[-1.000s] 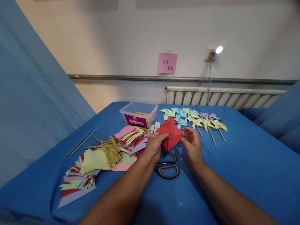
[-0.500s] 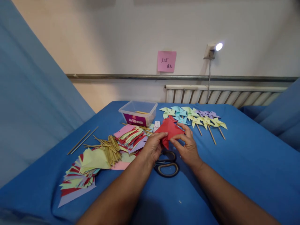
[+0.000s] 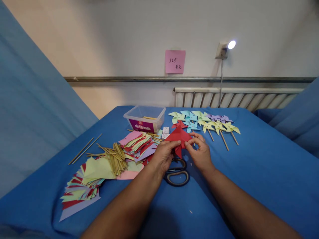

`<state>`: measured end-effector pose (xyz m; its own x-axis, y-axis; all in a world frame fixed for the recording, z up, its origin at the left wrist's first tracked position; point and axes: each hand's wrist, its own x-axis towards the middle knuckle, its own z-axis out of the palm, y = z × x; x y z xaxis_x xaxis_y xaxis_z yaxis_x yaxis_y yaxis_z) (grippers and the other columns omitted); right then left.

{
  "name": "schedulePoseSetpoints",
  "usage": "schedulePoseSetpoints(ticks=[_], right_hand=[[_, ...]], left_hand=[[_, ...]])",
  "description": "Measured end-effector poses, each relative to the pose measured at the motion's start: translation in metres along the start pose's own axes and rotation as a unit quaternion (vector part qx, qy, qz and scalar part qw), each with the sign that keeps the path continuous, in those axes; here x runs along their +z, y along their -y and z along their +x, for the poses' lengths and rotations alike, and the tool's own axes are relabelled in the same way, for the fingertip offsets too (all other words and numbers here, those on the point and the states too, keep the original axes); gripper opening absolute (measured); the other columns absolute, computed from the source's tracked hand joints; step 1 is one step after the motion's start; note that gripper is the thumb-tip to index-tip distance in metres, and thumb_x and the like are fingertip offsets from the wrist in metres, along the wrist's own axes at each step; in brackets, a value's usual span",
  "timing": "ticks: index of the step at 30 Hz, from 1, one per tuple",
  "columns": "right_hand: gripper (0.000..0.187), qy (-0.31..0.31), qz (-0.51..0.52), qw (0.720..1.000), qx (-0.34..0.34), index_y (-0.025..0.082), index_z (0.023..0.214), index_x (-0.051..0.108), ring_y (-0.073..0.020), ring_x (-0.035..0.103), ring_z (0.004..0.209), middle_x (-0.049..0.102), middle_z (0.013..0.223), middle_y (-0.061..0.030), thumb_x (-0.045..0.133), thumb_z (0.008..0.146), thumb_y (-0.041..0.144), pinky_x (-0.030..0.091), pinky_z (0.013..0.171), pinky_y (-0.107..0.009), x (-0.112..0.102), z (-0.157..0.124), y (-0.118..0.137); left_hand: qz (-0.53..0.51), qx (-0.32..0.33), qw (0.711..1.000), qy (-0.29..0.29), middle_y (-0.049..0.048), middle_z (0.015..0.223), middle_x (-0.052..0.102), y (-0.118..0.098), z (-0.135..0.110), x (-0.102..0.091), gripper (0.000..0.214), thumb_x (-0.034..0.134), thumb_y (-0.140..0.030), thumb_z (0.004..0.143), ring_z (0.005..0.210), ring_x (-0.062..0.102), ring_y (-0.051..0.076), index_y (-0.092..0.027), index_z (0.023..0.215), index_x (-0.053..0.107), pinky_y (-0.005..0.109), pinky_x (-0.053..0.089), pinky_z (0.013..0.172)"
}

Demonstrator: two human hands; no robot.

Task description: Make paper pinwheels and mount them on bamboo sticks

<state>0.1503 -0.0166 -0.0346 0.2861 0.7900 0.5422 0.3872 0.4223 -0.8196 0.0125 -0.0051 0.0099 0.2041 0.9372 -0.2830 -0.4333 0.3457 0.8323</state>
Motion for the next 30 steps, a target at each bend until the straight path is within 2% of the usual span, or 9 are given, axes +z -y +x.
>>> schedulePoseSetpoints(ticks=[12, 30], right_hand=[[0.011, 0.003, -0.022, 0.999, -0.029, 0.022, 0.069, 0.065, -0.0264, 0.059, 0.111, 0.062, 0.112, -0.0105, 0.066, 0.079, 0.025, 0.044, 0.097, -0.043, -0.0019, -0.0002, 0.0056], [0.013, 0.008, -0.008, 1.000, 0.003, 0.022, 0.066, 0.064, -0.0266, 0.061, 0.107, 0.063, 0.106, -0.0100, 0.065, 0.078, 0.025, 0.046, 0.093, -0.041, -0.0004, -0.0013, 0.0055]], left_hand=[[0.003, 0.002, 1.000, 0.000, 0.0080, 0.070, 0.073, 0.0007, -0.0013, 0.0007, 0.009, 0.078, -0.010, 0.065, 0.060, 0.065, 0.017, -0.015, 0.067, 0.071, 0.027, 0.051, 0.062], [0.016, -0.001, 1.000, -0.001, 0.0075, 0.066, 0.071, 0.0028, 0.0013, -0.0022, 0.010, 0.079, -0.011, 0.067, 0.057, 0.063, 0.016, -0.015, 0.064, 0.070, 0.026, 0.051, 0.061]])
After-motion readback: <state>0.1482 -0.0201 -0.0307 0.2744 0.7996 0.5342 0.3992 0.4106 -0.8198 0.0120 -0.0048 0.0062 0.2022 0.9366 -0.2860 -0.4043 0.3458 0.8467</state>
